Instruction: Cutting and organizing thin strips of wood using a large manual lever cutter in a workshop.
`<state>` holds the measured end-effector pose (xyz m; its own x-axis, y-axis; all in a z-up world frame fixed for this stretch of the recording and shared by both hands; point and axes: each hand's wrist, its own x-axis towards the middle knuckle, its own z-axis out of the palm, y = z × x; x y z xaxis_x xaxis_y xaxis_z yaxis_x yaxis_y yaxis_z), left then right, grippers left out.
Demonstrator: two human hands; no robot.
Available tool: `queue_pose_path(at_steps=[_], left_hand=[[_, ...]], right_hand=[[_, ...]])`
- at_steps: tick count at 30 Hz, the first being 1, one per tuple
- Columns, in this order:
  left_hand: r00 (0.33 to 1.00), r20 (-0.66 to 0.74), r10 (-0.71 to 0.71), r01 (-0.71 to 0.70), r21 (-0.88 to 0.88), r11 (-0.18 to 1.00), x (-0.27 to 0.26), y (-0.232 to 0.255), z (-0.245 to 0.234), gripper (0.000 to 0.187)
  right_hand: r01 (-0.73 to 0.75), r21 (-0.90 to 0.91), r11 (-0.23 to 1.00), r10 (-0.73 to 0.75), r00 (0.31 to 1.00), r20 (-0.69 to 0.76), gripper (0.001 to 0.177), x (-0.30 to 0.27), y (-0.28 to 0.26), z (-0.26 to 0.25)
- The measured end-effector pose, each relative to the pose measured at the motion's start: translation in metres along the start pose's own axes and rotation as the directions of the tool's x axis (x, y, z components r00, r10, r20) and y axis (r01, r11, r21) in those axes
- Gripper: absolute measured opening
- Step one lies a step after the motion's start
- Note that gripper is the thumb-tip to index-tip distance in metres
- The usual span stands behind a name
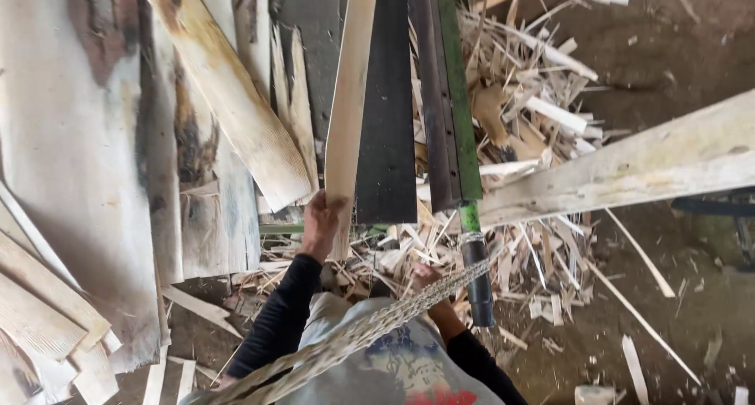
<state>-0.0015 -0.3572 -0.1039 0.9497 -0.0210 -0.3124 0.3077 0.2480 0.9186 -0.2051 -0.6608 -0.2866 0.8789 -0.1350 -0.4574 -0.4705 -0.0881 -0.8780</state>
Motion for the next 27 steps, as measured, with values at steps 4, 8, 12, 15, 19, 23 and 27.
queue_pose_path(at_steps=[4,8,12,15,19,23,27], left_hand=[[0.99,-0.011,0.143,-0.132,0.309,0.942,-0.037,0.027,-0.032,0.016],[0.874,0.128,0.469,-0.386,0.769,0.509,-0.085,0.051,-0.063,0.013],[0.926,-0.107,0.362,-0.27,0.482,0.834,-0.134,0.068,-0.086,0.027],[0.912,-0.211,0.353,-0.194,0.535,0.822,-0.146,0.031,-0.133,0.031],[0.879,-0.356,0.317,-0.04,0.609,0.792,-0.175,0.024,-0.186,0.04],[0.84,-0.466,0.279,0.119,0.659,0.743,-0.199,0.022,-0.231,0.049],[0.777,-0.572,0.261,0.274,0.682,0.678,-0.22,0.03,-0.273,0.059]], right_hand=[[-0.096,-0.344,0.934,0.117,0.992,0.041,0.053,0.008,-0.063,0.038],[-0.098,-0.12,0.988,0.136,0.919,0.371,0.049,0.012,-0.1,0.064],[-0.034,-0.299,0.954,0.169,0.882,0.44,0.047,0.011,-0.15,0.091],[-0.054,-0.277,0.959,0.192,0.846,0.498,0.047,0.017,-0.163,0.111],[-0.037,-0.227,0.973,0.163,0.809,0.564,0.047,0.026,-0.163,0.135],[0.275,-0.378,0.884,-0.111,0.909,0.402,0.047,0.018,-0.211,0.165],[0.608,-0.404,0.683,-0.538,0.793,0.284,0.061,0.054,-0.258,0.201]])
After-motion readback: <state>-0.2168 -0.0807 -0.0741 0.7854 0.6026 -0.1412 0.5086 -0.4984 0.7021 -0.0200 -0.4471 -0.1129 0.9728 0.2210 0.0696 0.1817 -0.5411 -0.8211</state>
